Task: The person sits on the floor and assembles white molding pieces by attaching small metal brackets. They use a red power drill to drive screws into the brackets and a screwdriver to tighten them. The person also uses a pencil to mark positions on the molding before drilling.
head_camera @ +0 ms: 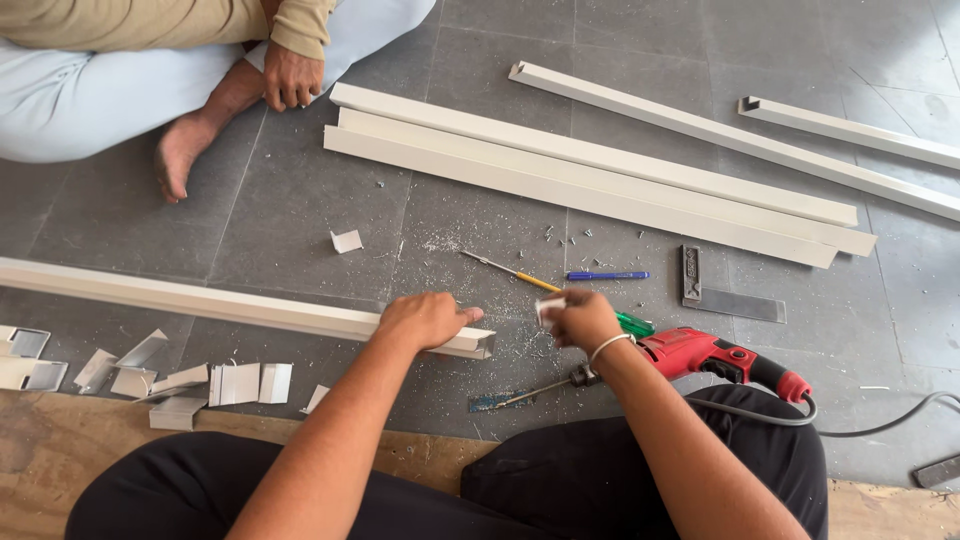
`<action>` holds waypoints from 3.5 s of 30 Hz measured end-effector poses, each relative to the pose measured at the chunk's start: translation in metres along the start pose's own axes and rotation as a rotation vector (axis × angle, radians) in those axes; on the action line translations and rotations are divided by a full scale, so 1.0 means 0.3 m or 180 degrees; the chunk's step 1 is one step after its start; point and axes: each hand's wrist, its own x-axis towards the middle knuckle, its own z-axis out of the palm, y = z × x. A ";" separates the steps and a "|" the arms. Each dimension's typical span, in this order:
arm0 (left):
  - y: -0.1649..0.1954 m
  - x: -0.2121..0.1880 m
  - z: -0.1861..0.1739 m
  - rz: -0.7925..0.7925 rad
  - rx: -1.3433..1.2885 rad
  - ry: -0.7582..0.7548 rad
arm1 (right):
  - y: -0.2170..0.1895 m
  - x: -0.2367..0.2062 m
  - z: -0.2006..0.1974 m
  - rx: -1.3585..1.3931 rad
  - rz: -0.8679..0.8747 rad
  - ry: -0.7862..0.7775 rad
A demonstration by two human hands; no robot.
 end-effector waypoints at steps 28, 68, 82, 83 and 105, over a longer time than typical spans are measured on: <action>0.065 -0.147 -0.070 0.0798 0.0469 0.1237 | -0.056 -0.226 0.142 0.1091 -0.0255 -0.0492; 0.045 -0.110 -0.077 0.0550 0.0012 0.0706 | -0.094 -0.236 0.113 -0.0847 -0.2315 -0.0592; 0.055 -0.143 -0.095 0.0772 -0.0066 0.0876 | -0.122 -0.260 0.108 -0.1088 -0.2700 -0.0393; 0.056 -0.149 -0.097 0.0833 -0.0099 0.0947 | -0.125 -0.263 0.106 -0.1107 -0.2737 -0.0364; 0.059 -0.203 -0.141 0.0970 -0.0018 0.1131 | -0.195 -0.323 0.072 -0.1171 -0.3088 -0.0400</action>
